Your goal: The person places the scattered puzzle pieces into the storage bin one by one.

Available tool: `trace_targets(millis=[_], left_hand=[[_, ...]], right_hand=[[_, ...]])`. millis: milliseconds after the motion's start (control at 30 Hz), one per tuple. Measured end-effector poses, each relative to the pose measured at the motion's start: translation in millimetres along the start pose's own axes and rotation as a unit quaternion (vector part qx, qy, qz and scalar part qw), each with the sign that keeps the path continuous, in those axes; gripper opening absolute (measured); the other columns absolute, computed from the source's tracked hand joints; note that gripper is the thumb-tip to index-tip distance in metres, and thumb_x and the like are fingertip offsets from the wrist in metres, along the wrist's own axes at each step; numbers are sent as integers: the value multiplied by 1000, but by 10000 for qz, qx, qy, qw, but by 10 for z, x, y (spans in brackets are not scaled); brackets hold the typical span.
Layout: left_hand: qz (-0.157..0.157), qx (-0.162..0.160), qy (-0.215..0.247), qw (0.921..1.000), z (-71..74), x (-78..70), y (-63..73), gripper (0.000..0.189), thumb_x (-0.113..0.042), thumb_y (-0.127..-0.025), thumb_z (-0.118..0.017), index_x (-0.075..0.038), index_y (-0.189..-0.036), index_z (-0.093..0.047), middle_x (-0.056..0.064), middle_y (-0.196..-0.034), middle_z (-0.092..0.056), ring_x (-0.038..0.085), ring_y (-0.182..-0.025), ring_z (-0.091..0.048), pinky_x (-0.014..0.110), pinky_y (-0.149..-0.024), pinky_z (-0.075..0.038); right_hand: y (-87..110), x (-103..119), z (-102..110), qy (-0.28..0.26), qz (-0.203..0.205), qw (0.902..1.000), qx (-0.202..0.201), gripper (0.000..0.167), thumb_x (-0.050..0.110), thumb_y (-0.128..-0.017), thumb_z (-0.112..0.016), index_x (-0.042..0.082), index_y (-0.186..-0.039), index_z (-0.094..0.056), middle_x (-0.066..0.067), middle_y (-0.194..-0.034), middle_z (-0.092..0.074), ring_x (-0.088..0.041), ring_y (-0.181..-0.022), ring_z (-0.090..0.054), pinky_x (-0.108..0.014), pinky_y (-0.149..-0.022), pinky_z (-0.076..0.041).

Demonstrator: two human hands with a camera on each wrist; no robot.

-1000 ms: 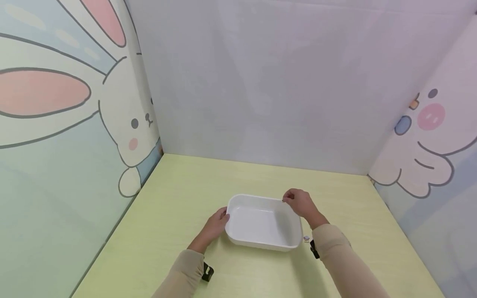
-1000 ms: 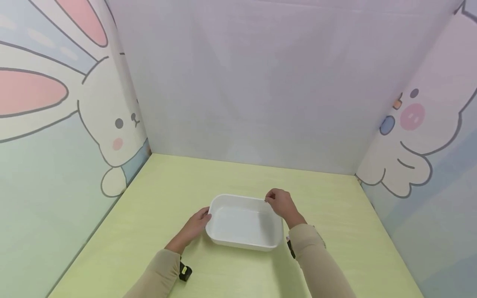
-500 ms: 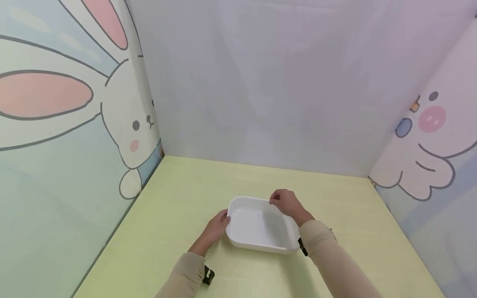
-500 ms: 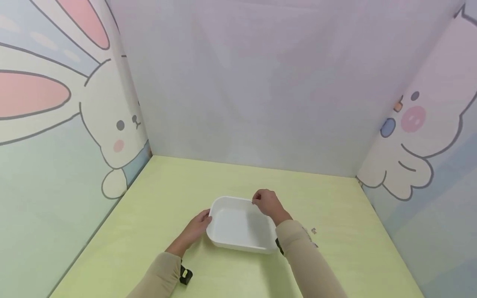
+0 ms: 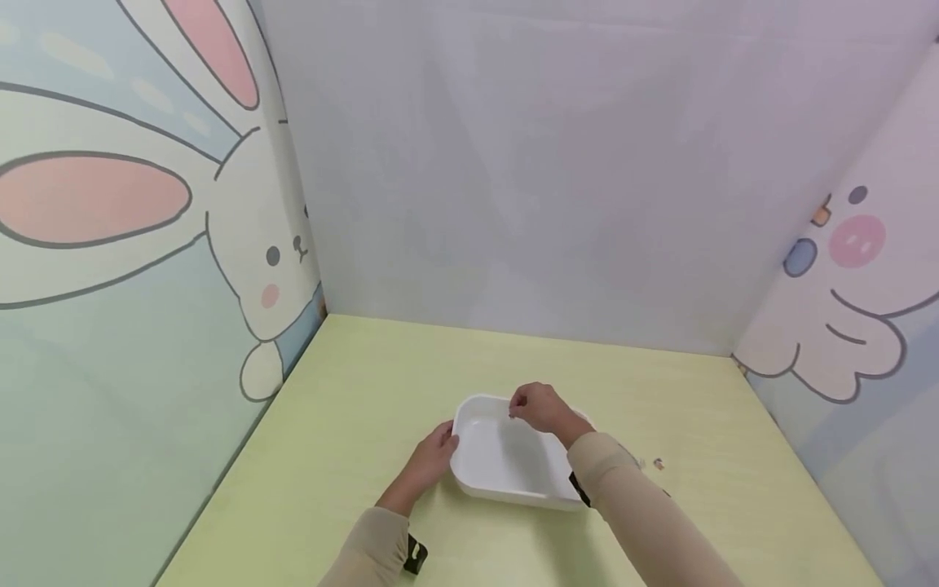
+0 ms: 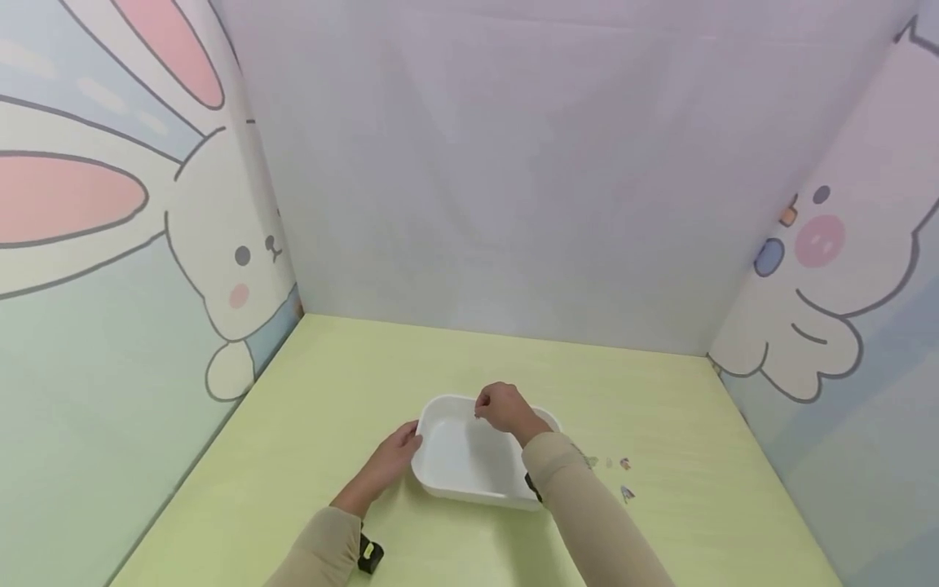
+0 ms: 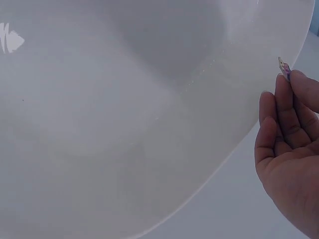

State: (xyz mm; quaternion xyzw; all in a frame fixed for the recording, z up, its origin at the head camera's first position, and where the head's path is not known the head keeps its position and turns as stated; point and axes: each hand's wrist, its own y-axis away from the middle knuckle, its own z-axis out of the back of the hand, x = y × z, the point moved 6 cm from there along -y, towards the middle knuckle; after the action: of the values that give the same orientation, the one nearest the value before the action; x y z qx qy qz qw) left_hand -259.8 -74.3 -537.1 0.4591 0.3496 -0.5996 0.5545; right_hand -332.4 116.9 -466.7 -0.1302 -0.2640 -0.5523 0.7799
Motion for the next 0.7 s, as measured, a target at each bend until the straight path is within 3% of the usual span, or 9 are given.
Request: trace_targets(millis=[167, 467, 700], left_hand=[[-15, 28, -9, 10000, -29, -13, -8, 45, -18, -104, -44, 5, -143, -41, 25, -139, -49, 44, -128, -44, 57, -104, -36], [54, -40, -110, 9999, -5, 14, 1, 44, -17, -104, -44, 5, -142, -42, 24, -139, -49, 43, -128, -44, 57, -105, -36], [-60, 29, -98, 9999, 6, 11, 0, 45, -19, -105, -43, 4, -143, -42, 23, -141, -48, 43, -129, -43, 58, -106, -34]], right_hand=[[-54, 63, -59, 206, 159, 9995, 179, 11, 7, -89, -70, 10, -79, -69, 5, -72, -63, -11, -65, -53, -27, -59, -48], [-167, 125, -320, 258, 41, 9979, 599, 15, 9, -88, -73, 12, -74, -68, 5, -70, -61, -12, -64, -53, -25, -56, -48], [-211, 171, -486, 563, 27, 9960, 693, 15, 8, -86, -74, 12, -73, -69, 5, -68, -60, -11, -62, -54, -25, -57, -49]])
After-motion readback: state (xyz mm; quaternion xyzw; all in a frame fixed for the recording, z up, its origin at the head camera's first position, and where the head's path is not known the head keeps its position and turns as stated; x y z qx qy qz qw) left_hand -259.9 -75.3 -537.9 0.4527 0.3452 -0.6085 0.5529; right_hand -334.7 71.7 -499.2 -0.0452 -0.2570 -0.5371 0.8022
